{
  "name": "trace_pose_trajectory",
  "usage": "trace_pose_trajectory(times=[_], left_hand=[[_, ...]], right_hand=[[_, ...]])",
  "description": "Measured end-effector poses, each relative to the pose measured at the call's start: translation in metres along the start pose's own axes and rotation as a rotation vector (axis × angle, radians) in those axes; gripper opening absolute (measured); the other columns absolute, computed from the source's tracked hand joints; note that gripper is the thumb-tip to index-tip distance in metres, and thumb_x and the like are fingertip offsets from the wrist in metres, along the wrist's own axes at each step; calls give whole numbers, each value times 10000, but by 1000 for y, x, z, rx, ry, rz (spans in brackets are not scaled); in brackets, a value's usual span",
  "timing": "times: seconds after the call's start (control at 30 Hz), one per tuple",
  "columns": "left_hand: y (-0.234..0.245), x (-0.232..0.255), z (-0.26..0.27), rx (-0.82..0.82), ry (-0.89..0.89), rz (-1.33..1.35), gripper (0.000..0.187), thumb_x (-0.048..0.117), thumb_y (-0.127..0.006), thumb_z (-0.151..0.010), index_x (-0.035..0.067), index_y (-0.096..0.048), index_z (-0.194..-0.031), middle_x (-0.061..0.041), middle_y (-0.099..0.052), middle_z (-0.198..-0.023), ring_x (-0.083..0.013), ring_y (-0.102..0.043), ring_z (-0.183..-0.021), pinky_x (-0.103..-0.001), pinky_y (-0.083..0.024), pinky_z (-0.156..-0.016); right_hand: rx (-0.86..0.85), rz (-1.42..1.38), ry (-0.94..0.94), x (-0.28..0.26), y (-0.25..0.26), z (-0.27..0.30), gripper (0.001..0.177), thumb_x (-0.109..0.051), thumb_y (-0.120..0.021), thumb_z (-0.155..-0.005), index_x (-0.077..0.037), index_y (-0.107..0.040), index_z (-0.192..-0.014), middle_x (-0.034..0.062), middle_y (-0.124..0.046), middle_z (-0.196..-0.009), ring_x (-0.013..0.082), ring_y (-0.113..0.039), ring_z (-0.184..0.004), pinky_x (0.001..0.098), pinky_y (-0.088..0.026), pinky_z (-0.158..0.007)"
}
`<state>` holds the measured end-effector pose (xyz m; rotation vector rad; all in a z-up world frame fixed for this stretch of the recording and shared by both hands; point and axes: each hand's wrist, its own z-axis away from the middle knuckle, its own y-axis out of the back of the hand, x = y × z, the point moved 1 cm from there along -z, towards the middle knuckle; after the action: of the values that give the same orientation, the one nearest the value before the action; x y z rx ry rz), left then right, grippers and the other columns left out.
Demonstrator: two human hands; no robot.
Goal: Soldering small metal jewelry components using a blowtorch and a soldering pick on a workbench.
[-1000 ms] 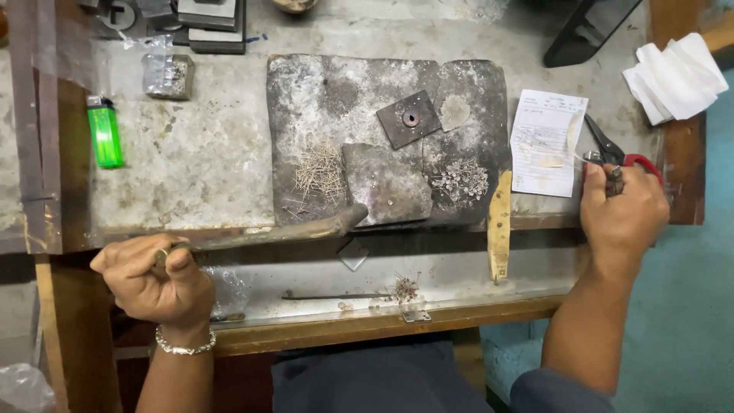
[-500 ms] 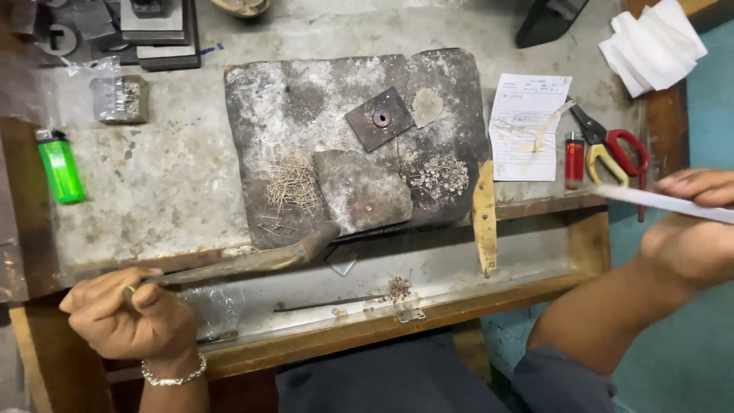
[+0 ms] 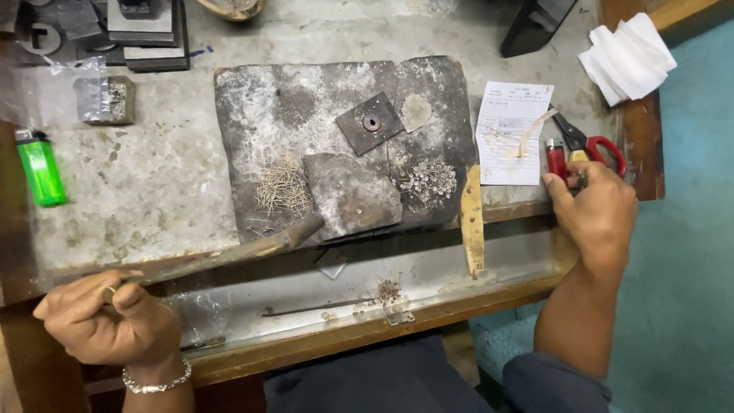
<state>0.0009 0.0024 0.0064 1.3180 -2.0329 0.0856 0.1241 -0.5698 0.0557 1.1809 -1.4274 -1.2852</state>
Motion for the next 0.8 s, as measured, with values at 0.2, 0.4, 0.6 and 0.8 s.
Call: trace_pose_trajectory(times=[0.2, 0.4, 0.6, 0.8], left_hand=[[-1, -1, 3, 21, 2, -6, 596, 409, -578, -1069, -5, -454, -659, -111, -484, -610, -229, -420, -583, -374, -331, -832], [1, -3, 4, 46, -34, -20, 458, 375, -576, -1101, -44, -498, -933, -134, -572, -771, -257, -497, -711, -412, -364, -919], [0, 4, 4, 11, 19, -17, 466, 409, -573, -1077, 28, -485, -825, -71, -531, -712, -211, -430, -755, -372, -336, -902], [-3, 9, 2, -23, 11, -6, 461, 389, -571, -1070, 16, -480, -814, -65, -531, -687, -200, -437, -700, -388, -326, -941]], right_hand=[[264, -29, 44, 37, -4, -8, 347, -312, -878, -1036, -29, -772, -1206, 94, -774, -1040, 311, -709, -960, 461, -529, -836], [421, 0, 193, 35, 0, -1, 270, -228, -833, -1067, 4, -813, -1204, 176, -783, -1113, 376, -698, -996, 482, -542, -838], [513, -735, 209, -55, 67, 79, 684, -376, -257, -1291, 160, -671, -1198, 272, -612, -1123, 260, -553, -769, 348, -499, -733], [355, -1689, 236, -119, 30, 105, 465, -455, -486, -1042, -32, -597, -885, 185, -602, -928, 270, -608, -634, 302, -550, -561]])
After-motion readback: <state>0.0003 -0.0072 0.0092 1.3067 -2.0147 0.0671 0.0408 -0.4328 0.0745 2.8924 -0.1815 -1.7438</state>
